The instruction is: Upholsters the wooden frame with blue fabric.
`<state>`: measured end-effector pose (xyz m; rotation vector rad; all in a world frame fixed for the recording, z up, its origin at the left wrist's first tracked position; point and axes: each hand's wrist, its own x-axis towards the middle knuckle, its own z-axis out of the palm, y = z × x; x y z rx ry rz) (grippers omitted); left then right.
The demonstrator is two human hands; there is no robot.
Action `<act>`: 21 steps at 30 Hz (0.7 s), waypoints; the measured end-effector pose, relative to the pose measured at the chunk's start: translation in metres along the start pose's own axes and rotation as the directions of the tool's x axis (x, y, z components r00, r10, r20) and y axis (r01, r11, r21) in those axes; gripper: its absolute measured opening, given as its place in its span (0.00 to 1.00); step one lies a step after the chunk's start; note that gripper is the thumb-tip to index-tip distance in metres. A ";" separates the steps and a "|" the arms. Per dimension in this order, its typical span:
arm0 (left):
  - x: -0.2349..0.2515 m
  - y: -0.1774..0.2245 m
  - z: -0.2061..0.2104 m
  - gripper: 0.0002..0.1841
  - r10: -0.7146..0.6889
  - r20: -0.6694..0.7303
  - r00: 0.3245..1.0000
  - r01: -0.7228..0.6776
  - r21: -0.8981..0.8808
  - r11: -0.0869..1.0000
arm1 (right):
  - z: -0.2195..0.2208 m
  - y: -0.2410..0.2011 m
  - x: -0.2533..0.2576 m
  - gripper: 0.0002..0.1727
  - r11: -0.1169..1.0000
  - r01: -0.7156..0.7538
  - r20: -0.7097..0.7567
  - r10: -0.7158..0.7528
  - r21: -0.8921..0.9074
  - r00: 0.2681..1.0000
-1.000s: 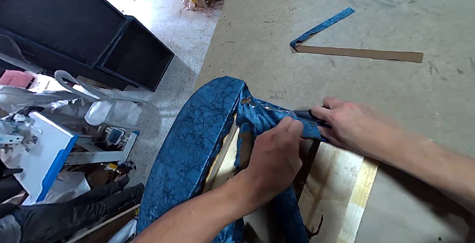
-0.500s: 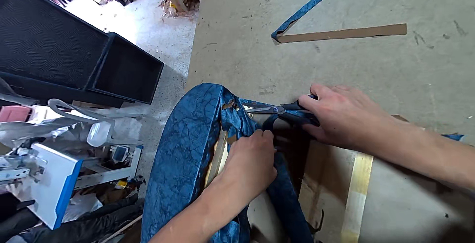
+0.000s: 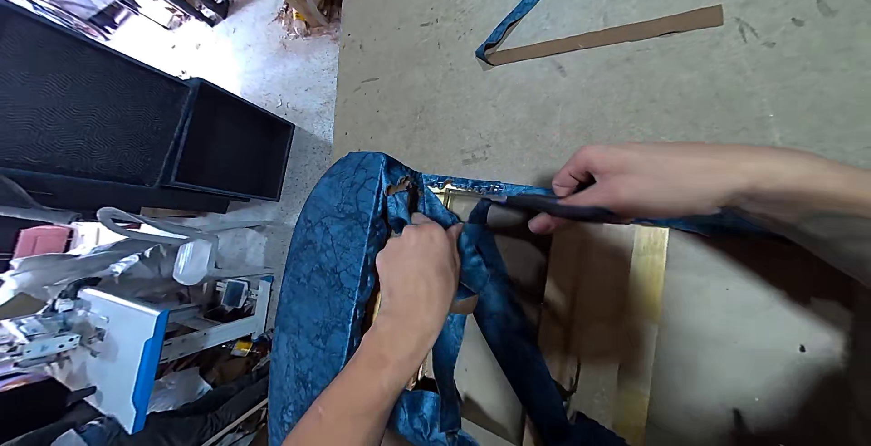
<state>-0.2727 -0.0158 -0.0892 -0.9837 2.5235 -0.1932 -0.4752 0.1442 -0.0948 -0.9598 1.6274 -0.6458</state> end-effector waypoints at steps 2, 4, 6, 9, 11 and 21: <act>0.004 0.001 -0.001 0.26 -0.007 0.064 0.998 0.006 0.024 1.000 | -0.009 -0.003 0.011 0.32 0.996 -0.023 0.090 0.015 0.088 0.996; 0.011 0.001 -0.004 0.21 0.002 0.153 0.988 -0.005 0.022 1.000 | -0.018 -0.006 0.024 0.31 0.988 -0.090 0.130 0.074 0.128 0.989; 0.016 -0.002 -0.005 0.20 0.037 0.191 0.981 -0.042 0.019 0.999 | -0.026 -0.008 0.035 0.28 0.979 -0.123 0.127 0.103 0.161 0.987; 0.018 -0.008 -0.006 0.21 0.102 0.255 0.961 -0.121 0.062 0.991 | -0.038 -0.011 0.051 0.24 0.982 -0.114 0.131 0.094 0.153 0.987; 0.018 -0.011 -0.006 0.21 0.114 0.285 0.952 -0.145 0.091 0.985 | -0.044 -0.011 0.062 0.24 0.991 -0.094 0.138 0.081 0.096 0.987; 0.013 -0.021 -0.007 0.20 0.160 0.305 0.939 -0.202 0.112 0.973 | -0.059 -0.018 0.081 0.25 0.986 0.058 0.215 -0.023 -0.157 0.976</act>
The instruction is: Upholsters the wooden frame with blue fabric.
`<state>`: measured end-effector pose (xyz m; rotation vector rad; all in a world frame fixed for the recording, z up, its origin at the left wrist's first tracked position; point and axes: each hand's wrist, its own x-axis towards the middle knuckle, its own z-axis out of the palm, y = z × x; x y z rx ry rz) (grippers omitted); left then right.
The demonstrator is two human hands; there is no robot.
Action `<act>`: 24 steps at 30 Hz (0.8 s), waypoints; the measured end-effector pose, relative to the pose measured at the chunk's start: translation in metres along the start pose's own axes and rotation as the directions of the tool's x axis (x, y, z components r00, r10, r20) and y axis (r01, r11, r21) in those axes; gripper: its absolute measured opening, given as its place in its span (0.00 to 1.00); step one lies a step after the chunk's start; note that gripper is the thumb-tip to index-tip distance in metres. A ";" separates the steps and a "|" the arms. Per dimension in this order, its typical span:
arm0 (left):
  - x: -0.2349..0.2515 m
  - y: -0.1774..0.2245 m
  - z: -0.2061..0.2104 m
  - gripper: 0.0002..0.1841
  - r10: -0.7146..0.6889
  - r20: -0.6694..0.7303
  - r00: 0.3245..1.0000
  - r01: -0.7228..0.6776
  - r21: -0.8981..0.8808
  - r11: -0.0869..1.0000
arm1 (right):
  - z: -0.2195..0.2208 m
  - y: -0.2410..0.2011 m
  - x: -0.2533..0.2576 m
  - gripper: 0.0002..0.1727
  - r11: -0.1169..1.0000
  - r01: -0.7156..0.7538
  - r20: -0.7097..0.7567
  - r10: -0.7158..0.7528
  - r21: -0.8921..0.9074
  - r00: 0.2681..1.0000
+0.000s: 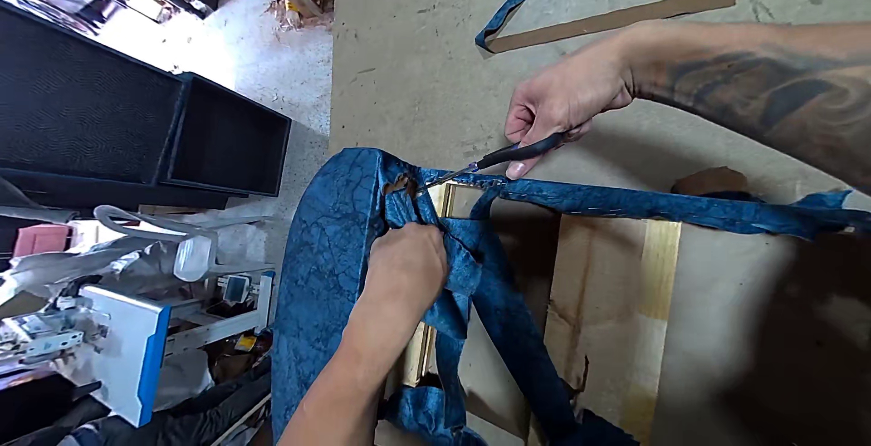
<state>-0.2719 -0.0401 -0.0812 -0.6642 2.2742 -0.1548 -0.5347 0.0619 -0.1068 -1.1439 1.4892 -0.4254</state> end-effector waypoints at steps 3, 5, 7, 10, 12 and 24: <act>-0.003 0.001 -0.003 0.19 -0.014 0.011 1.000 0.014 0.002 1.000 | 0.006 0.002 -0.002 0.25 0.999 0.006 0.009 -0.006 0.048 1.000; -0.007 0.001 -0.004 0.18 -0.009 -0.017 1.000 0.010 0.013 1.000 | 0.008 0.005 -0.004 0.24 0.997 0.015 0.012 -0.016 0.076 1.000; -0.010 -0.001 -0.005 0.19 0.010 -0.068 0.998 -0.010 0.003 1.000 | 0.008 0.005 -0.009 0.23 0.995 -0.008 -0.008 0.009 0.098 1.000; -0.011 -0.003 -0.004 0.20 0.018 -0.084 0.996 -0.018 -0.005 1.000 | 0.011 -0.002 -0.008 0.25 0.994 -0.065 -0.027 0.067 0.083 0.997; -0.012 -0.001 -0.005 0.20 0.002 -0.075 0.997 -0.002 -0.004 1.000 | 0.012 -0.008 -0.002 0.27 0.995 -0.089 -0.030 0.090 0.048 0.995; -0.024 -0.008 -0.007 0.24 0.127 0.166 0.978 -0.132 0.024 0.991 | 0.017 0.003 -0.054 0.27 0.967 -0.026 -0.041 0.016 -0.254 0.999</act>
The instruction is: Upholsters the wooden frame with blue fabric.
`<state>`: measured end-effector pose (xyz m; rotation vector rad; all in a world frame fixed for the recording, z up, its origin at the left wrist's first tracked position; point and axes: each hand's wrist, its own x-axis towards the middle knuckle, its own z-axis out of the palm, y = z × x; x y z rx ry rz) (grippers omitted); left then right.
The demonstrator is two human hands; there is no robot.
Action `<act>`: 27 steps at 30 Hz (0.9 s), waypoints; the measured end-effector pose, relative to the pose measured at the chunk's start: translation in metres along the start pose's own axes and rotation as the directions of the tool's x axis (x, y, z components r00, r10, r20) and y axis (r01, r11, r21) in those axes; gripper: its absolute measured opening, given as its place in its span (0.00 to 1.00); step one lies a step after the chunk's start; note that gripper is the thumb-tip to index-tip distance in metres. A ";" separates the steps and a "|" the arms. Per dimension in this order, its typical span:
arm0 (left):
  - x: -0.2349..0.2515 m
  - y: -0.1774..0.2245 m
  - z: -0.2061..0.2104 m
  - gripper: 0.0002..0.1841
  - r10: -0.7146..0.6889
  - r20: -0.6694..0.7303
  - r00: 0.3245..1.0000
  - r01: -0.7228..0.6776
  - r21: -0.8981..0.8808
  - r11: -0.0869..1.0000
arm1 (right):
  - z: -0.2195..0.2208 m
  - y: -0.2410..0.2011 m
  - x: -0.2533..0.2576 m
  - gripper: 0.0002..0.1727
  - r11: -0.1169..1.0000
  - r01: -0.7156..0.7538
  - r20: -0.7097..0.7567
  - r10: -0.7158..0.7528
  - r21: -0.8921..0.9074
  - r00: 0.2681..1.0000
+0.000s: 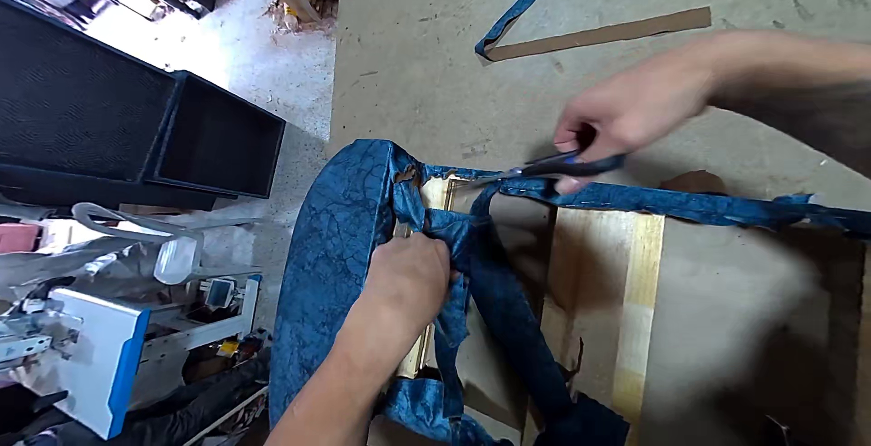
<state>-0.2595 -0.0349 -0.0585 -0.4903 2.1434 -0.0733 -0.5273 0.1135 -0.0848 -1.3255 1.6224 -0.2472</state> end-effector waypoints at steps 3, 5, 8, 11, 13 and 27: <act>-0.013 -0.009 -0.004 0.33 -0.002 -0.026 1.000 -0.001 -0.116 0.993 | 0.018 0.007 -0.049 0.31 0.989 -0.021 -0.179 -0.005 -0.147 0.984; -0.015 -0.010 0.001 0.32 0.042 -0.215 0.976 -0.098 -0.254 0.962 | 0.038 0.015 -0.082 0.33 0.969 -0.074 -0.368 -0.019 -0.237 0.930; 0.000 0.010 0.008 0.30 0.006 -0.494 0.870 -0.234 -0.401 0.885 | 0.072 0.019 -0.118 0.31 0.960 -0.145 -0.557 -0.013 -0.238 0.830; 0.021 0.032 0.010 0.38 -0.021 -0.386 0.922 -0.141 -0.385 0.912 | 0.103 0.009 -0.131 0.27 0.977 -0.213 -0.616 0.158 -0.016 0.771; 0.027 0.038 0.013 0.41 -0.019 -0.343 0.939 -0.130 -0.408 0.904 | 0.113 -0.006 -0.134 0.26 0.962 -0.237 -0.557 0.273 0.139 0.784; 0.053 0.051 0.066 0.26 -0.049 -0.466 0.884 -0.330 -0.694 0.639 | 0.077 -0.015 -0.068 0.35 0.780 -0.317 0.097 0.316 0.539 0.944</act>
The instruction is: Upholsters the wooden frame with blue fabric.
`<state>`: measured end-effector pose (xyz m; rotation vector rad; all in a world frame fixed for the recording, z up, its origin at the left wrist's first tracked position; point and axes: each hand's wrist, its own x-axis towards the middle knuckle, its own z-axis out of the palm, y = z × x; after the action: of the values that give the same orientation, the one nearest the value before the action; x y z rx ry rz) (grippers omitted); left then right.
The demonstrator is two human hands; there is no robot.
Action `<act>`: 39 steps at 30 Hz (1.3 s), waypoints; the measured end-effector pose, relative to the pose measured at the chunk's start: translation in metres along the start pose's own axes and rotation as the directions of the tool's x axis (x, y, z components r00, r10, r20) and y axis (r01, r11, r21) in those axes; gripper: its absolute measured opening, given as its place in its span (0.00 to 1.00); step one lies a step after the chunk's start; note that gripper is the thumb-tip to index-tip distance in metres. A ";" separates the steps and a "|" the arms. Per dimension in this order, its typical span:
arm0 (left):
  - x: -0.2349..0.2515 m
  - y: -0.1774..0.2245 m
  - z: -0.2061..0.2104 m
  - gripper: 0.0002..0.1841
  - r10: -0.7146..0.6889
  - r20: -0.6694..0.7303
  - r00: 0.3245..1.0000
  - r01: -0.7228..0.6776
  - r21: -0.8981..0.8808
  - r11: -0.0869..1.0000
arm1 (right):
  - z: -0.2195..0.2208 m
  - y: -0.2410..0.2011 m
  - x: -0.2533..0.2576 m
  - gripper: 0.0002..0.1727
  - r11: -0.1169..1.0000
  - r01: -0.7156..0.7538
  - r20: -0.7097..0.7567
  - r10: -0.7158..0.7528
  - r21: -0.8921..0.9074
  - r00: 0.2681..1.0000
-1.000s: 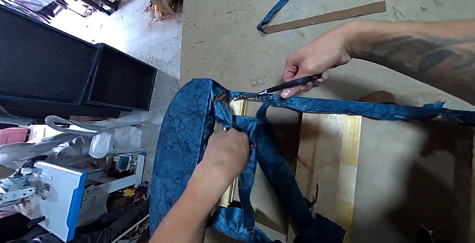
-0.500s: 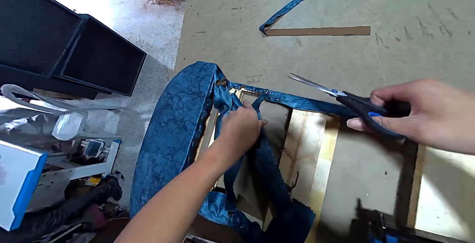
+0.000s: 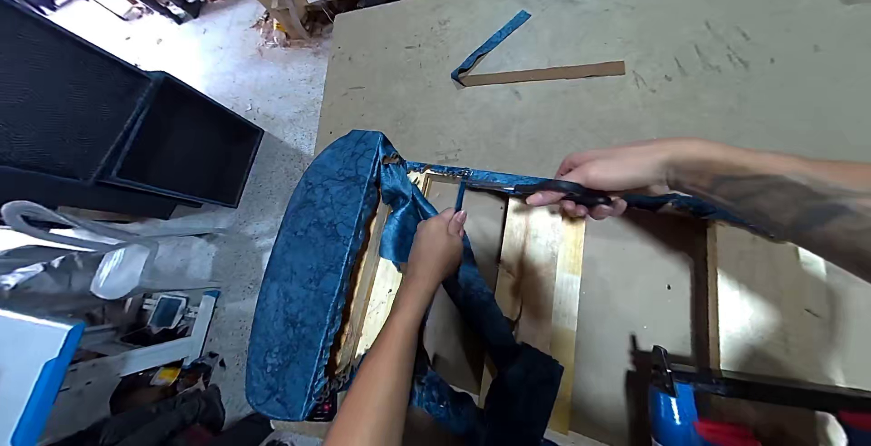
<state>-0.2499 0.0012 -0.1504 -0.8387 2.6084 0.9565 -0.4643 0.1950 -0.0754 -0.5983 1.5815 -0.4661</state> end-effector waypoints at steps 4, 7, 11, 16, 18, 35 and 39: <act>-0.006 0.002 0.001 0.26 -0.008 -0.041 0.999 0.008 -0.012 1.000 | -0.005 -0.015 0.023 0.33 1.000 0.024 0.013 -0.024 -0.002 1.000; -0.007 0.003 0.007 0.25 -0.025 -0.013 1.000 0.026 0.034 0.999 | -0.008 -0.013 0.025 0.31 0.996 0.084 0.015 -0.084 0.005 0.996; -0.046 -0.001 0.013 0.20 -0.023 0.345 0.938 -0.039 0.172 0.984 | -0.010 -0.005 0.008 0.25 0.992 0.095 -0.044 -0.099 -0.085 0.994; -0.091 -0.005 -0.011 0.25 -0.075 0.360 0.930 0.038 0.107 0.993 | 0.006 0.023 -0.022 0.21 0.846 0.195 -0.264 -0.361 -0.496 0.894; -0.092 0.001 -0.023 0.15 0.095 0.022 0.995 -0.095 0.025 0.995 | 0.018 0.042 -0.030 0.20 0.841 0.268 -0.414 -0.479 -0.470 0.774; 0.124 0.056 -0.078 0.09 0.531 0.561 0.635 -0.771 0.509 0.383 | 0.009 0.136 0.021 0.21 0.932 0.027 -0.888 -0.352 -0.361 0.296; 0.122 0.050 -0.073 0.14 0.535 0.612 0.582 -0.800 0.550 0.240 | 0.005 0.139 0.021 0.21 0.945 0.074 -0.901 -0.327 -0.320 0.284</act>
<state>-0.3797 -0.0679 -0.1181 0.7373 2.6107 -0.1249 -0.4742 0.2903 -0.1786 -0.7485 2.7847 -0.9796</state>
